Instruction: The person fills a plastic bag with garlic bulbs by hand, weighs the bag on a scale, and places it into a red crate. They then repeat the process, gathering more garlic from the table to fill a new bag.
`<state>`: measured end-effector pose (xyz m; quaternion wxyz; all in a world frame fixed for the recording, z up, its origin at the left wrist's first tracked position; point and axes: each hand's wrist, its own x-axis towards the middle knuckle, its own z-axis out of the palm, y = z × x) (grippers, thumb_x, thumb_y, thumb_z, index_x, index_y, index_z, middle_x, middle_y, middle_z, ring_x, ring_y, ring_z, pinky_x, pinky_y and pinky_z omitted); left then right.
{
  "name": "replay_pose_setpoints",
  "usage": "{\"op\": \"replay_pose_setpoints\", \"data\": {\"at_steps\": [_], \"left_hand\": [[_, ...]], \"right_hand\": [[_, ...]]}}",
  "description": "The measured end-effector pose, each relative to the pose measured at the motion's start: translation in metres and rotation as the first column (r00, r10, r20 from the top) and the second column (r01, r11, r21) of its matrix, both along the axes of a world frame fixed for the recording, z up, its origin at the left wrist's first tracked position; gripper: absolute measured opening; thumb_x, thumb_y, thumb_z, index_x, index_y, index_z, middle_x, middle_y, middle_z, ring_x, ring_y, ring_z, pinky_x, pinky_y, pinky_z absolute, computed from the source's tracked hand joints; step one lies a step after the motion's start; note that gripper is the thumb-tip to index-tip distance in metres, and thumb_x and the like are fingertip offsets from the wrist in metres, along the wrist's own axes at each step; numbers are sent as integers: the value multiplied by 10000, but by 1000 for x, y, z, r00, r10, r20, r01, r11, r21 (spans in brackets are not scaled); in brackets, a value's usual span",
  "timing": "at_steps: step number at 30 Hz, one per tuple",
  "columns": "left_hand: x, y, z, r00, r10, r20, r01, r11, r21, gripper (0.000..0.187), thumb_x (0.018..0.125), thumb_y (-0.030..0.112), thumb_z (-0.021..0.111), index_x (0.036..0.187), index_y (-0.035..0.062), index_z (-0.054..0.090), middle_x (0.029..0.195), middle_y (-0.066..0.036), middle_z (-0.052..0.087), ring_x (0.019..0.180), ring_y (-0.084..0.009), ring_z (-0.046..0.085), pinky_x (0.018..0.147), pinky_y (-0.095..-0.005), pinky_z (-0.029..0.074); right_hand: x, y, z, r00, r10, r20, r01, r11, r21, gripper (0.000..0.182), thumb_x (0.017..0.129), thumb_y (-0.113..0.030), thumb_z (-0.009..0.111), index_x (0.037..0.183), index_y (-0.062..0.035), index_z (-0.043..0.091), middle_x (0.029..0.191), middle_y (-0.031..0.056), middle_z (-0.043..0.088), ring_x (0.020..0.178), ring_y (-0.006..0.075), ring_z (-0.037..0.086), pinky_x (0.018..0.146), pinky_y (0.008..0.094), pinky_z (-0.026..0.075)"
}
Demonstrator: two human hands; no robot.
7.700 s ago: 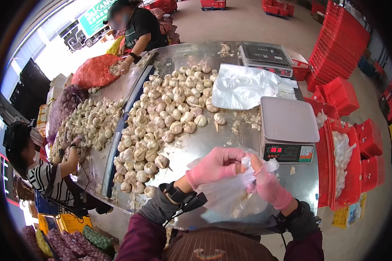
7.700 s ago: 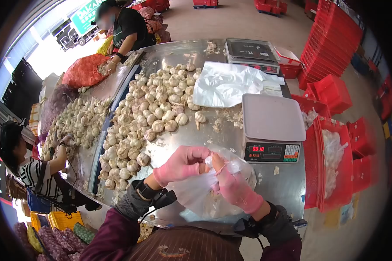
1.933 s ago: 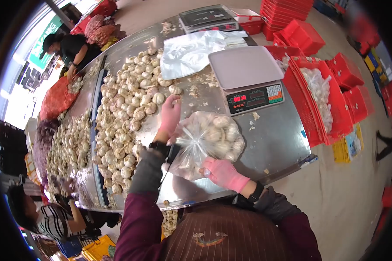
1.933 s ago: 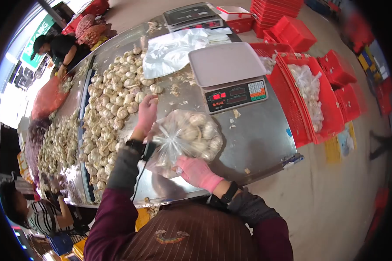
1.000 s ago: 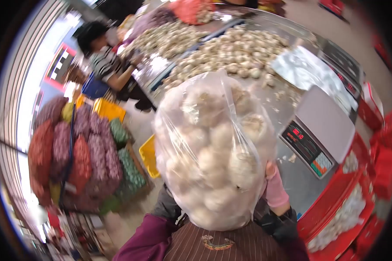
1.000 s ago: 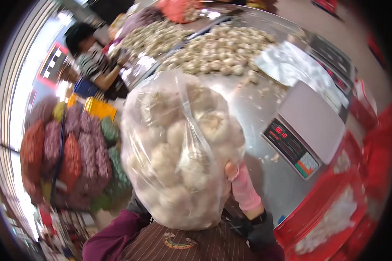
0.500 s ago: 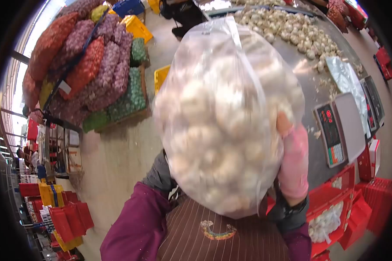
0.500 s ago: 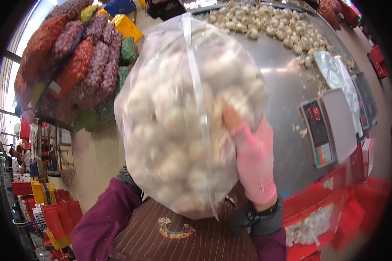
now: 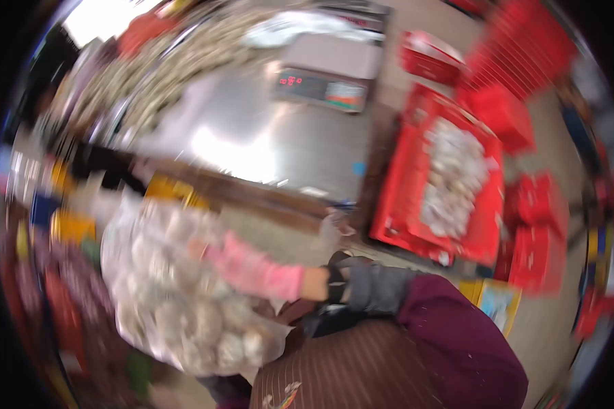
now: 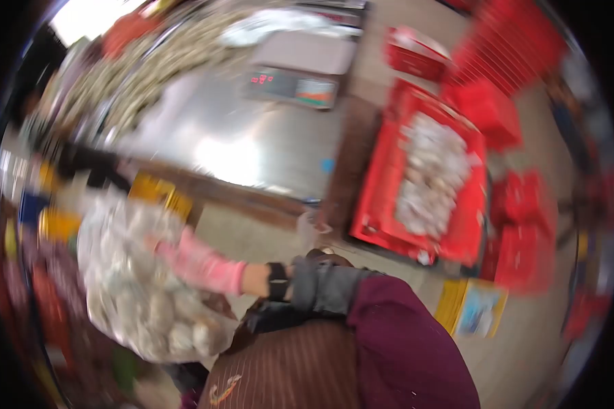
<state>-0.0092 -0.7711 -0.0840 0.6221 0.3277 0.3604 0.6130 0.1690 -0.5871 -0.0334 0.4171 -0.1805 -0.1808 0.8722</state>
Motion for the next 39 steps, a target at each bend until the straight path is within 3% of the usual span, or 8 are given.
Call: {"op": "replay_pose_setpoints", "data": {"at_steps": [2, 12, 17, 20, 24, 29, 37, 39], "left_hand": [[28, 64, 6, 973, -228, -16, 229, 973, 22, 551, 934, 364, 470, 1354, 18, 386, 1308, -122, 490, 1143, -244, 518, 962, -358, 436], [290, 208, 23, 750, -646, -140, 648, 761, -34, 554, 938, 338, 464, 1381, 19, 367, 1346, -132, 479, 1174, -253, 512, 974, -362, 436], [530, 252, 38, 396, -551, -735, 761, 644, -72, 478, 882, 172, 407, 1330, 8, 435, 1312, -141, 506, 1164, -258, 532, 975, -394, 463], [681, 233, 36, 566, -824, 3, 796, 546, -262, 495, 821, 68, 351, 1296, -6, 472, 1211, -124, 563, 1107, -236, 571, 949, -371, 485], [765, 248, -122, 250, -194, -949, 869, 477, 131, 408, 784, 67, 493, 1180, -6, 559, 998, -65, 601, 850, -182, 597, 716, -327, 493], [857, 192, -210, 420, -816, -397, 650, 576, -495, 683, 794, 72, 569, 1424, 5, 315, 1105, -90, 555, 899, -178, 526, 822, -316, 457], [809, 204, -228, -107, -481, -870, 915, 295, -276, 558, 791, 296, 663, 1253, 43, 479, 1105, -208, 603, 1014, -336, 599, 880, -432, 488], [759, 217, -179, 218, -541, -812, 944, 329, 33, 387, 783, 218, 619, 1133, 57, 582, 977, -240, 638, 854, -387, 625, 774, -435, 515]], "right_hand": [[38, -4, 24, 834, -54, 549, -25, 991, 135, 437, 979, -368, 473, 1271, -44, 506, 1319, 93, 523, 1218, 185, 444, 1032, 301, 345], [342, -56, -29, 883, -469, -5, 460, 868, -189, 591, 973, -504, 364, 1383, -84, 435, 1355, 28, 489, 1209, 151, 453, 1059, 324, 337], [505, -112, -84, 147, -937, 317, 611, 338, 716, 539, 912, -426, 593, 1298, -61, 501, 1210, 54, 564, 1186, 155, 473, 1019, 336, 385], [584, -160, -93, 358, -855, 375, 836, 472, 279, 466, 941, -250, 546, 1342, -58, 405, 1297, 64, 504, 1160, 171, 514, 988, 331, 440], [669, -255, -144, 253, -782, 570, 930, 33, -367, 736, 915, -625, 417, 1389, -65, 355, 1243, 137, 542, 1072, 256, 548, 935, 403, 453], [691, -373, -156, -114, -796, 594, 859, -380, -344, 534, 946, -530, 446, 1219, -73, 482, 1050, 65, 554, 909, 204, 550, 841, 352, 463], [675, -273, -132, 91, -819, 566, 876, -204, -436, 484, 927, -539, 469, 1140, -110, 531, 909, 29, 584, 795, 190, 565, 779, 348, 481], [668, -215, -123, 246, -822, 514, 914, 20, -405, 449, 925, -506, 490, 1130, -114, 563, 883, 25, 600, 793, 187, 577, 754, 339, 490]]}}
